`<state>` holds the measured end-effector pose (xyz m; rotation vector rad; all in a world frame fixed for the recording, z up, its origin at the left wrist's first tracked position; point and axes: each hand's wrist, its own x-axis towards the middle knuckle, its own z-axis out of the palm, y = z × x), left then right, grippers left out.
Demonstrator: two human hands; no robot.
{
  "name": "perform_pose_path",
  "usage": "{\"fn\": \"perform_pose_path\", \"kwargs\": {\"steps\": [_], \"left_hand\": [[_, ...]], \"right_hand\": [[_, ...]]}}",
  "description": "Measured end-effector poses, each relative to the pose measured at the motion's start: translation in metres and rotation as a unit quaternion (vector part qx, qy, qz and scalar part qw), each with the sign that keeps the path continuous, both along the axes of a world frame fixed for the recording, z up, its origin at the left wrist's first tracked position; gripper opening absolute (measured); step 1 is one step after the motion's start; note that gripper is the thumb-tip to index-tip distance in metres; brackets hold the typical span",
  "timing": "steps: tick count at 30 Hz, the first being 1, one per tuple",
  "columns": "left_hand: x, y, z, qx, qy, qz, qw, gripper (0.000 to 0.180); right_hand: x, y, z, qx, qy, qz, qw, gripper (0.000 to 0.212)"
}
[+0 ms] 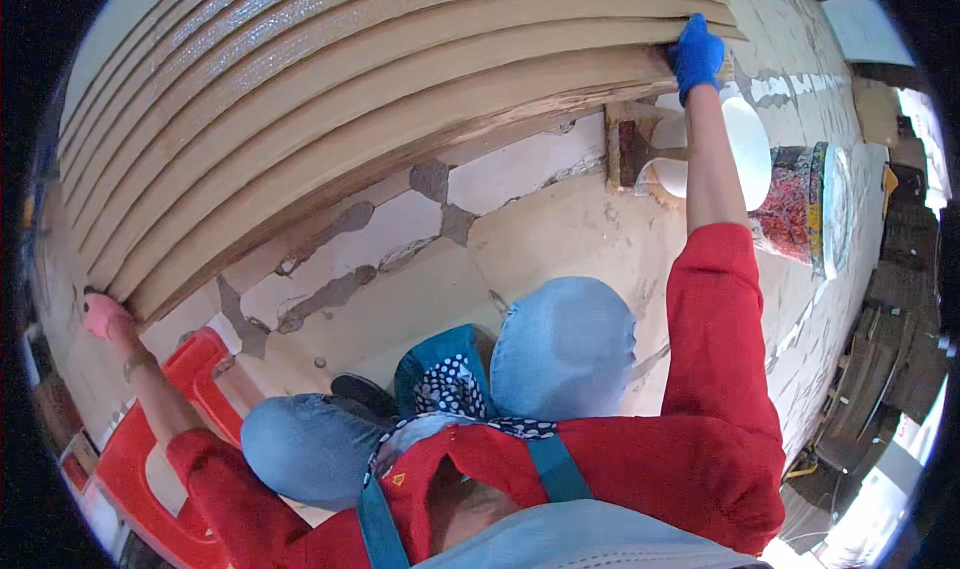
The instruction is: Applying paint to wooden slats using a brush.
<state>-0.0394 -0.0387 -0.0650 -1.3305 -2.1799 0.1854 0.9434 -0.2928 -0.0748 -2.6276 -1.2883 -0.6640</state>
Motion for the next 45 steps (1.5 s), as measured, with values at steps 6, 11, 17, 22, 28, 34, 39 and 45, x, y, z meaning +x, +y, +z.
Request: {"fn": "perform_pose_path", "kwargs": {"steps": [6,11,17,22,28,34,39,45], "left_hand": [[0.026,0.011,0.034,0.106,-0.293,0.052,0.949,0.045],[0.030,0.001,0.055,-0.021,-0.261,-0.087,0.961,0.050],[0.031,0.001,0.034,0.060,-0.726,-0.119,0.674,0.061],[0.048,0.003,0.044,0.055,-0.738,-0.098,0.665,0.060],[0.040,-0.006,0.049,0.031,-0.612,-0.025,0.790,0.059],[0.082,-0.006,0.016,0.050,-0.288,-0.011,0.956,0.063],[0.061,-0.006,0.017,0.060,-0.345,-0.012,0.937,0.062],[0.021,-0.004,0.008,0.010,-0.556,-0.110,0.824,0.050]], "right_hand": [[0.019,-0.014,-0.001,-0.029,-0.046,0.129,0.990,0.033],[0.072,-0.051,0.040,0.061,0.206,-0.039,0.976,0.056],[0.097,0.004,0.038,0.046,-0.007,-0.011,0.999,0.051],[0.115,0.017,0.046,-0.031,0.172,-0.121,0.977,0.059],[0.054,0.019,0.041,0.015,0.098,-0.059,0.993,0.059],[0.146,0.008,0.010,-0.071,-0.021,0.061,0.995,0.060],[0.107,0.016,0.017,0.010,0.088,-0.053,0.995,0.040],[0.181,0.001,-0.022,-0.060,-0.052,0.087,0.993,0.036]]}}
